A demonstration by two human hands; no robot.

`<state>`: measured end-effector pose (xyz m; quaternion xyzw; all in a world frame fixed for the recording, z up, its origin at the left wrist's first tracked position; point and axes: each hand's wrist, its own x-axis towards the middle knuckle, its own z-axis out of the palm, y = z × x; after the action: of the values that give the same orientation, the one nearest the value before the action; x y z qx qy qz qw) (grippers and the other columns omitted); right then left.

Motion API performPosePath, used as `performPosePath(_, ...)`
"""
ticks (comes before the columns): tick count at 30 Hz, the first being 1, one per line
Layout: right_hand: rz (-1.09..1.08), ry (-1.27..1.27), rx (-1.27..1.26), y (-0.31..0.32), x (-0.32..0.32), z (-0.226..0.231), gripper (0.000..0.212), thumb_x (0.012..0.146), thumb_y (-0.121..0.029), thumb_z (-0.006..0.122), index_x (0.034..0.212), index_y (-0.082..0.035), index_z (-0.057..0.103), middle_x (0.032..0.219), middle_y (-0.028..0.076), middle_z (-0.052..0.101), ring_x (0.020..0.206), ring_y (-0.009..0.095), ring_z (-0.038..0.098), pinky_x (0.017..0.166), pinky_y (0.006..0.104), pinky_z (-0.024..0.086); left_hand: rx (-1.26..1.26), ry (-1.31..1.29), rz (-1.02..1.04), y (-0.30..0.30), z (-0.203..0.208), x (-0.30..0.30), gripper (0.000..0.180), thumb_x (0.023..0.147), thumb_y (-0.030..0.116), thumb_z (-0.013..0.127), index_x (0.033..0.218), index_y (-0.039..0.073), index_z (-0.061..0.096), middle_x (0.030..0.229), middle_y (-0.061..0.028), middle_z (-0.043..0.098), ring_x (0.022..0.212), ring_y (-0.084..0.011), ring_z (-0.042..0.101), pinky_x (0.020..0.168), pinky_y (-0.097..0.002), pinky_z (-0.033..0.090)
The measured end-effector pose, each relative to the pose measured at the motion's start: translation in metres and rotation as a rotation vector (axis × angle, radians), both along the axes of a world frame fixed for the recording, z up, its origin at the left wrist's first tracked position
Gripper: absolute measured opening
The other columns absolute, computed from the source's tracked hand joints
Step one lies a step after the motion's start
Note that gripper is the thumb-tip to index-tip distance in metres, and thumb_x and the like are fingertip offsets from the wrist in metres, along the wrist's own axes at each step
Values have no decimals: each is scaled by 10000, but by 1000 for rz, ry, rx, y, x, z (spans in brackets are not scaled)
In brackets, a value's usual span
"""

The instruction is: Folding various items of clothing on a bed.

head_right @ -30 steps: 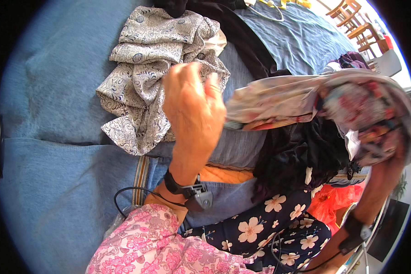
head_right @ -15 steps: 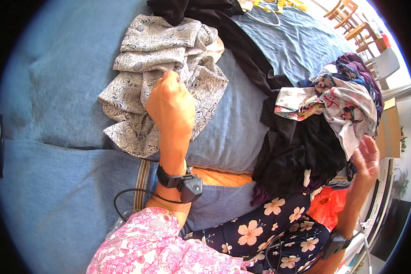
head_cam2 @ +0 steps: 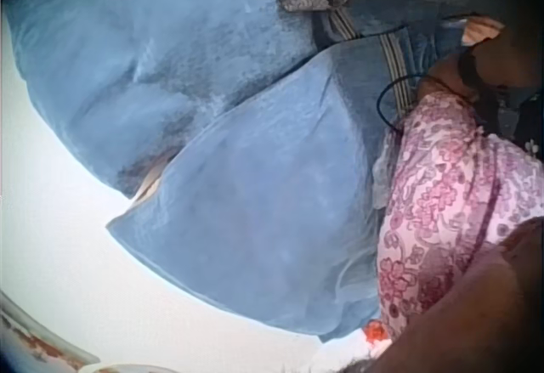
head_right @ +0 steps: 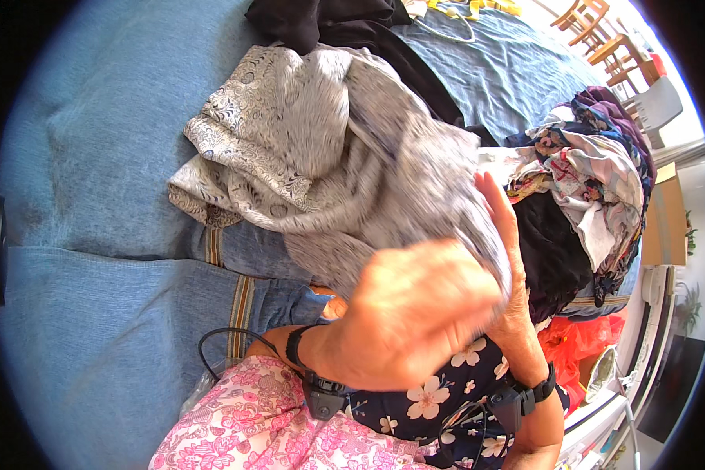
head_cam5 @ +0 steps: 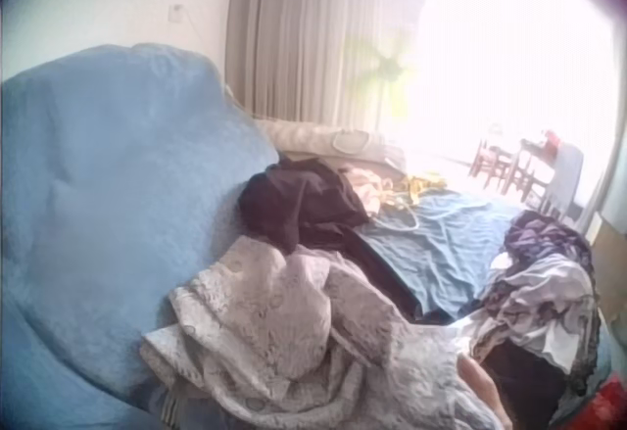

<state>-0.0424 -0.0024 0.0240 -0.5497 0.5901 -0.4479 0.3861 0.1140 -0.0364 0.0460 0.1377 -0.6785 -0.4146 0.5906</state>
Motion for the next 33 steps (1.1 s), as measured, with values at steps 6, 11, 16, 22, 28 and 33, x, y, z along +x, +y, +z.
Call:
performPosePath(6,-43,-298,246,81,-28,3,666,853,-154,613,1426,-76,283,1369,148,427,1220,180,451,1029,302,349,92,79,-405,14,4,-13,130,762,2,635,874,-6,569,741,-124,533,660,-319,551,587,-394,448)
performPosePath(11,-340,-87,-35,66,-47,3,595,871,-164,592,1400,-71,336,1329,132,466,1206,167,461,1012,311,369,30,10,-136,6,10,5,501,679,105,741,1107,-56,536,994,-218,549,867,-371,561,766,-416,468)
performPosePath(16,-679,944,-289,100,-154,39,529,889,-175,570,1374,-67,389,1289,116,506,1191,155,471,995,320,389,-239,-193,190,-17,5,1,737,645,136,691,1246,-149,373,1216,-364,383,1047,-431,454,873,-490,402)
performPosePath(22,-552,186,-452,102,-97,76,489,892,-189,566,1334,-27,434,1356,144,458,1257,199,422,1077,379,297,-155,-551,46,-10,-6,-11,798,587,49,710,1273,-144,351,1250,-355,385,994,-446,510,819,-444,478)
performPosePath(28,-148,-180,-317,89,-44,87,493,886,-186,573,1326,-12,438,1358,155,454,1261,220,418,1090,396,271,-63,-323,-97,-18,-31,-19,700,642,87,670,1242,-142,391,1149,-300,512,962,-408,573,805,-425,484)
performPosePath(33,-18,-430,-108,84,-17,107,496,880,-183,579,1320,0,441,1359,164,450,1265,237,416,1101,411,249,-15,139,-311,-21,-15,-26,490,758,222,697,1132,-50,535,1024,-200,614,950,-355,620,811,-371,477)
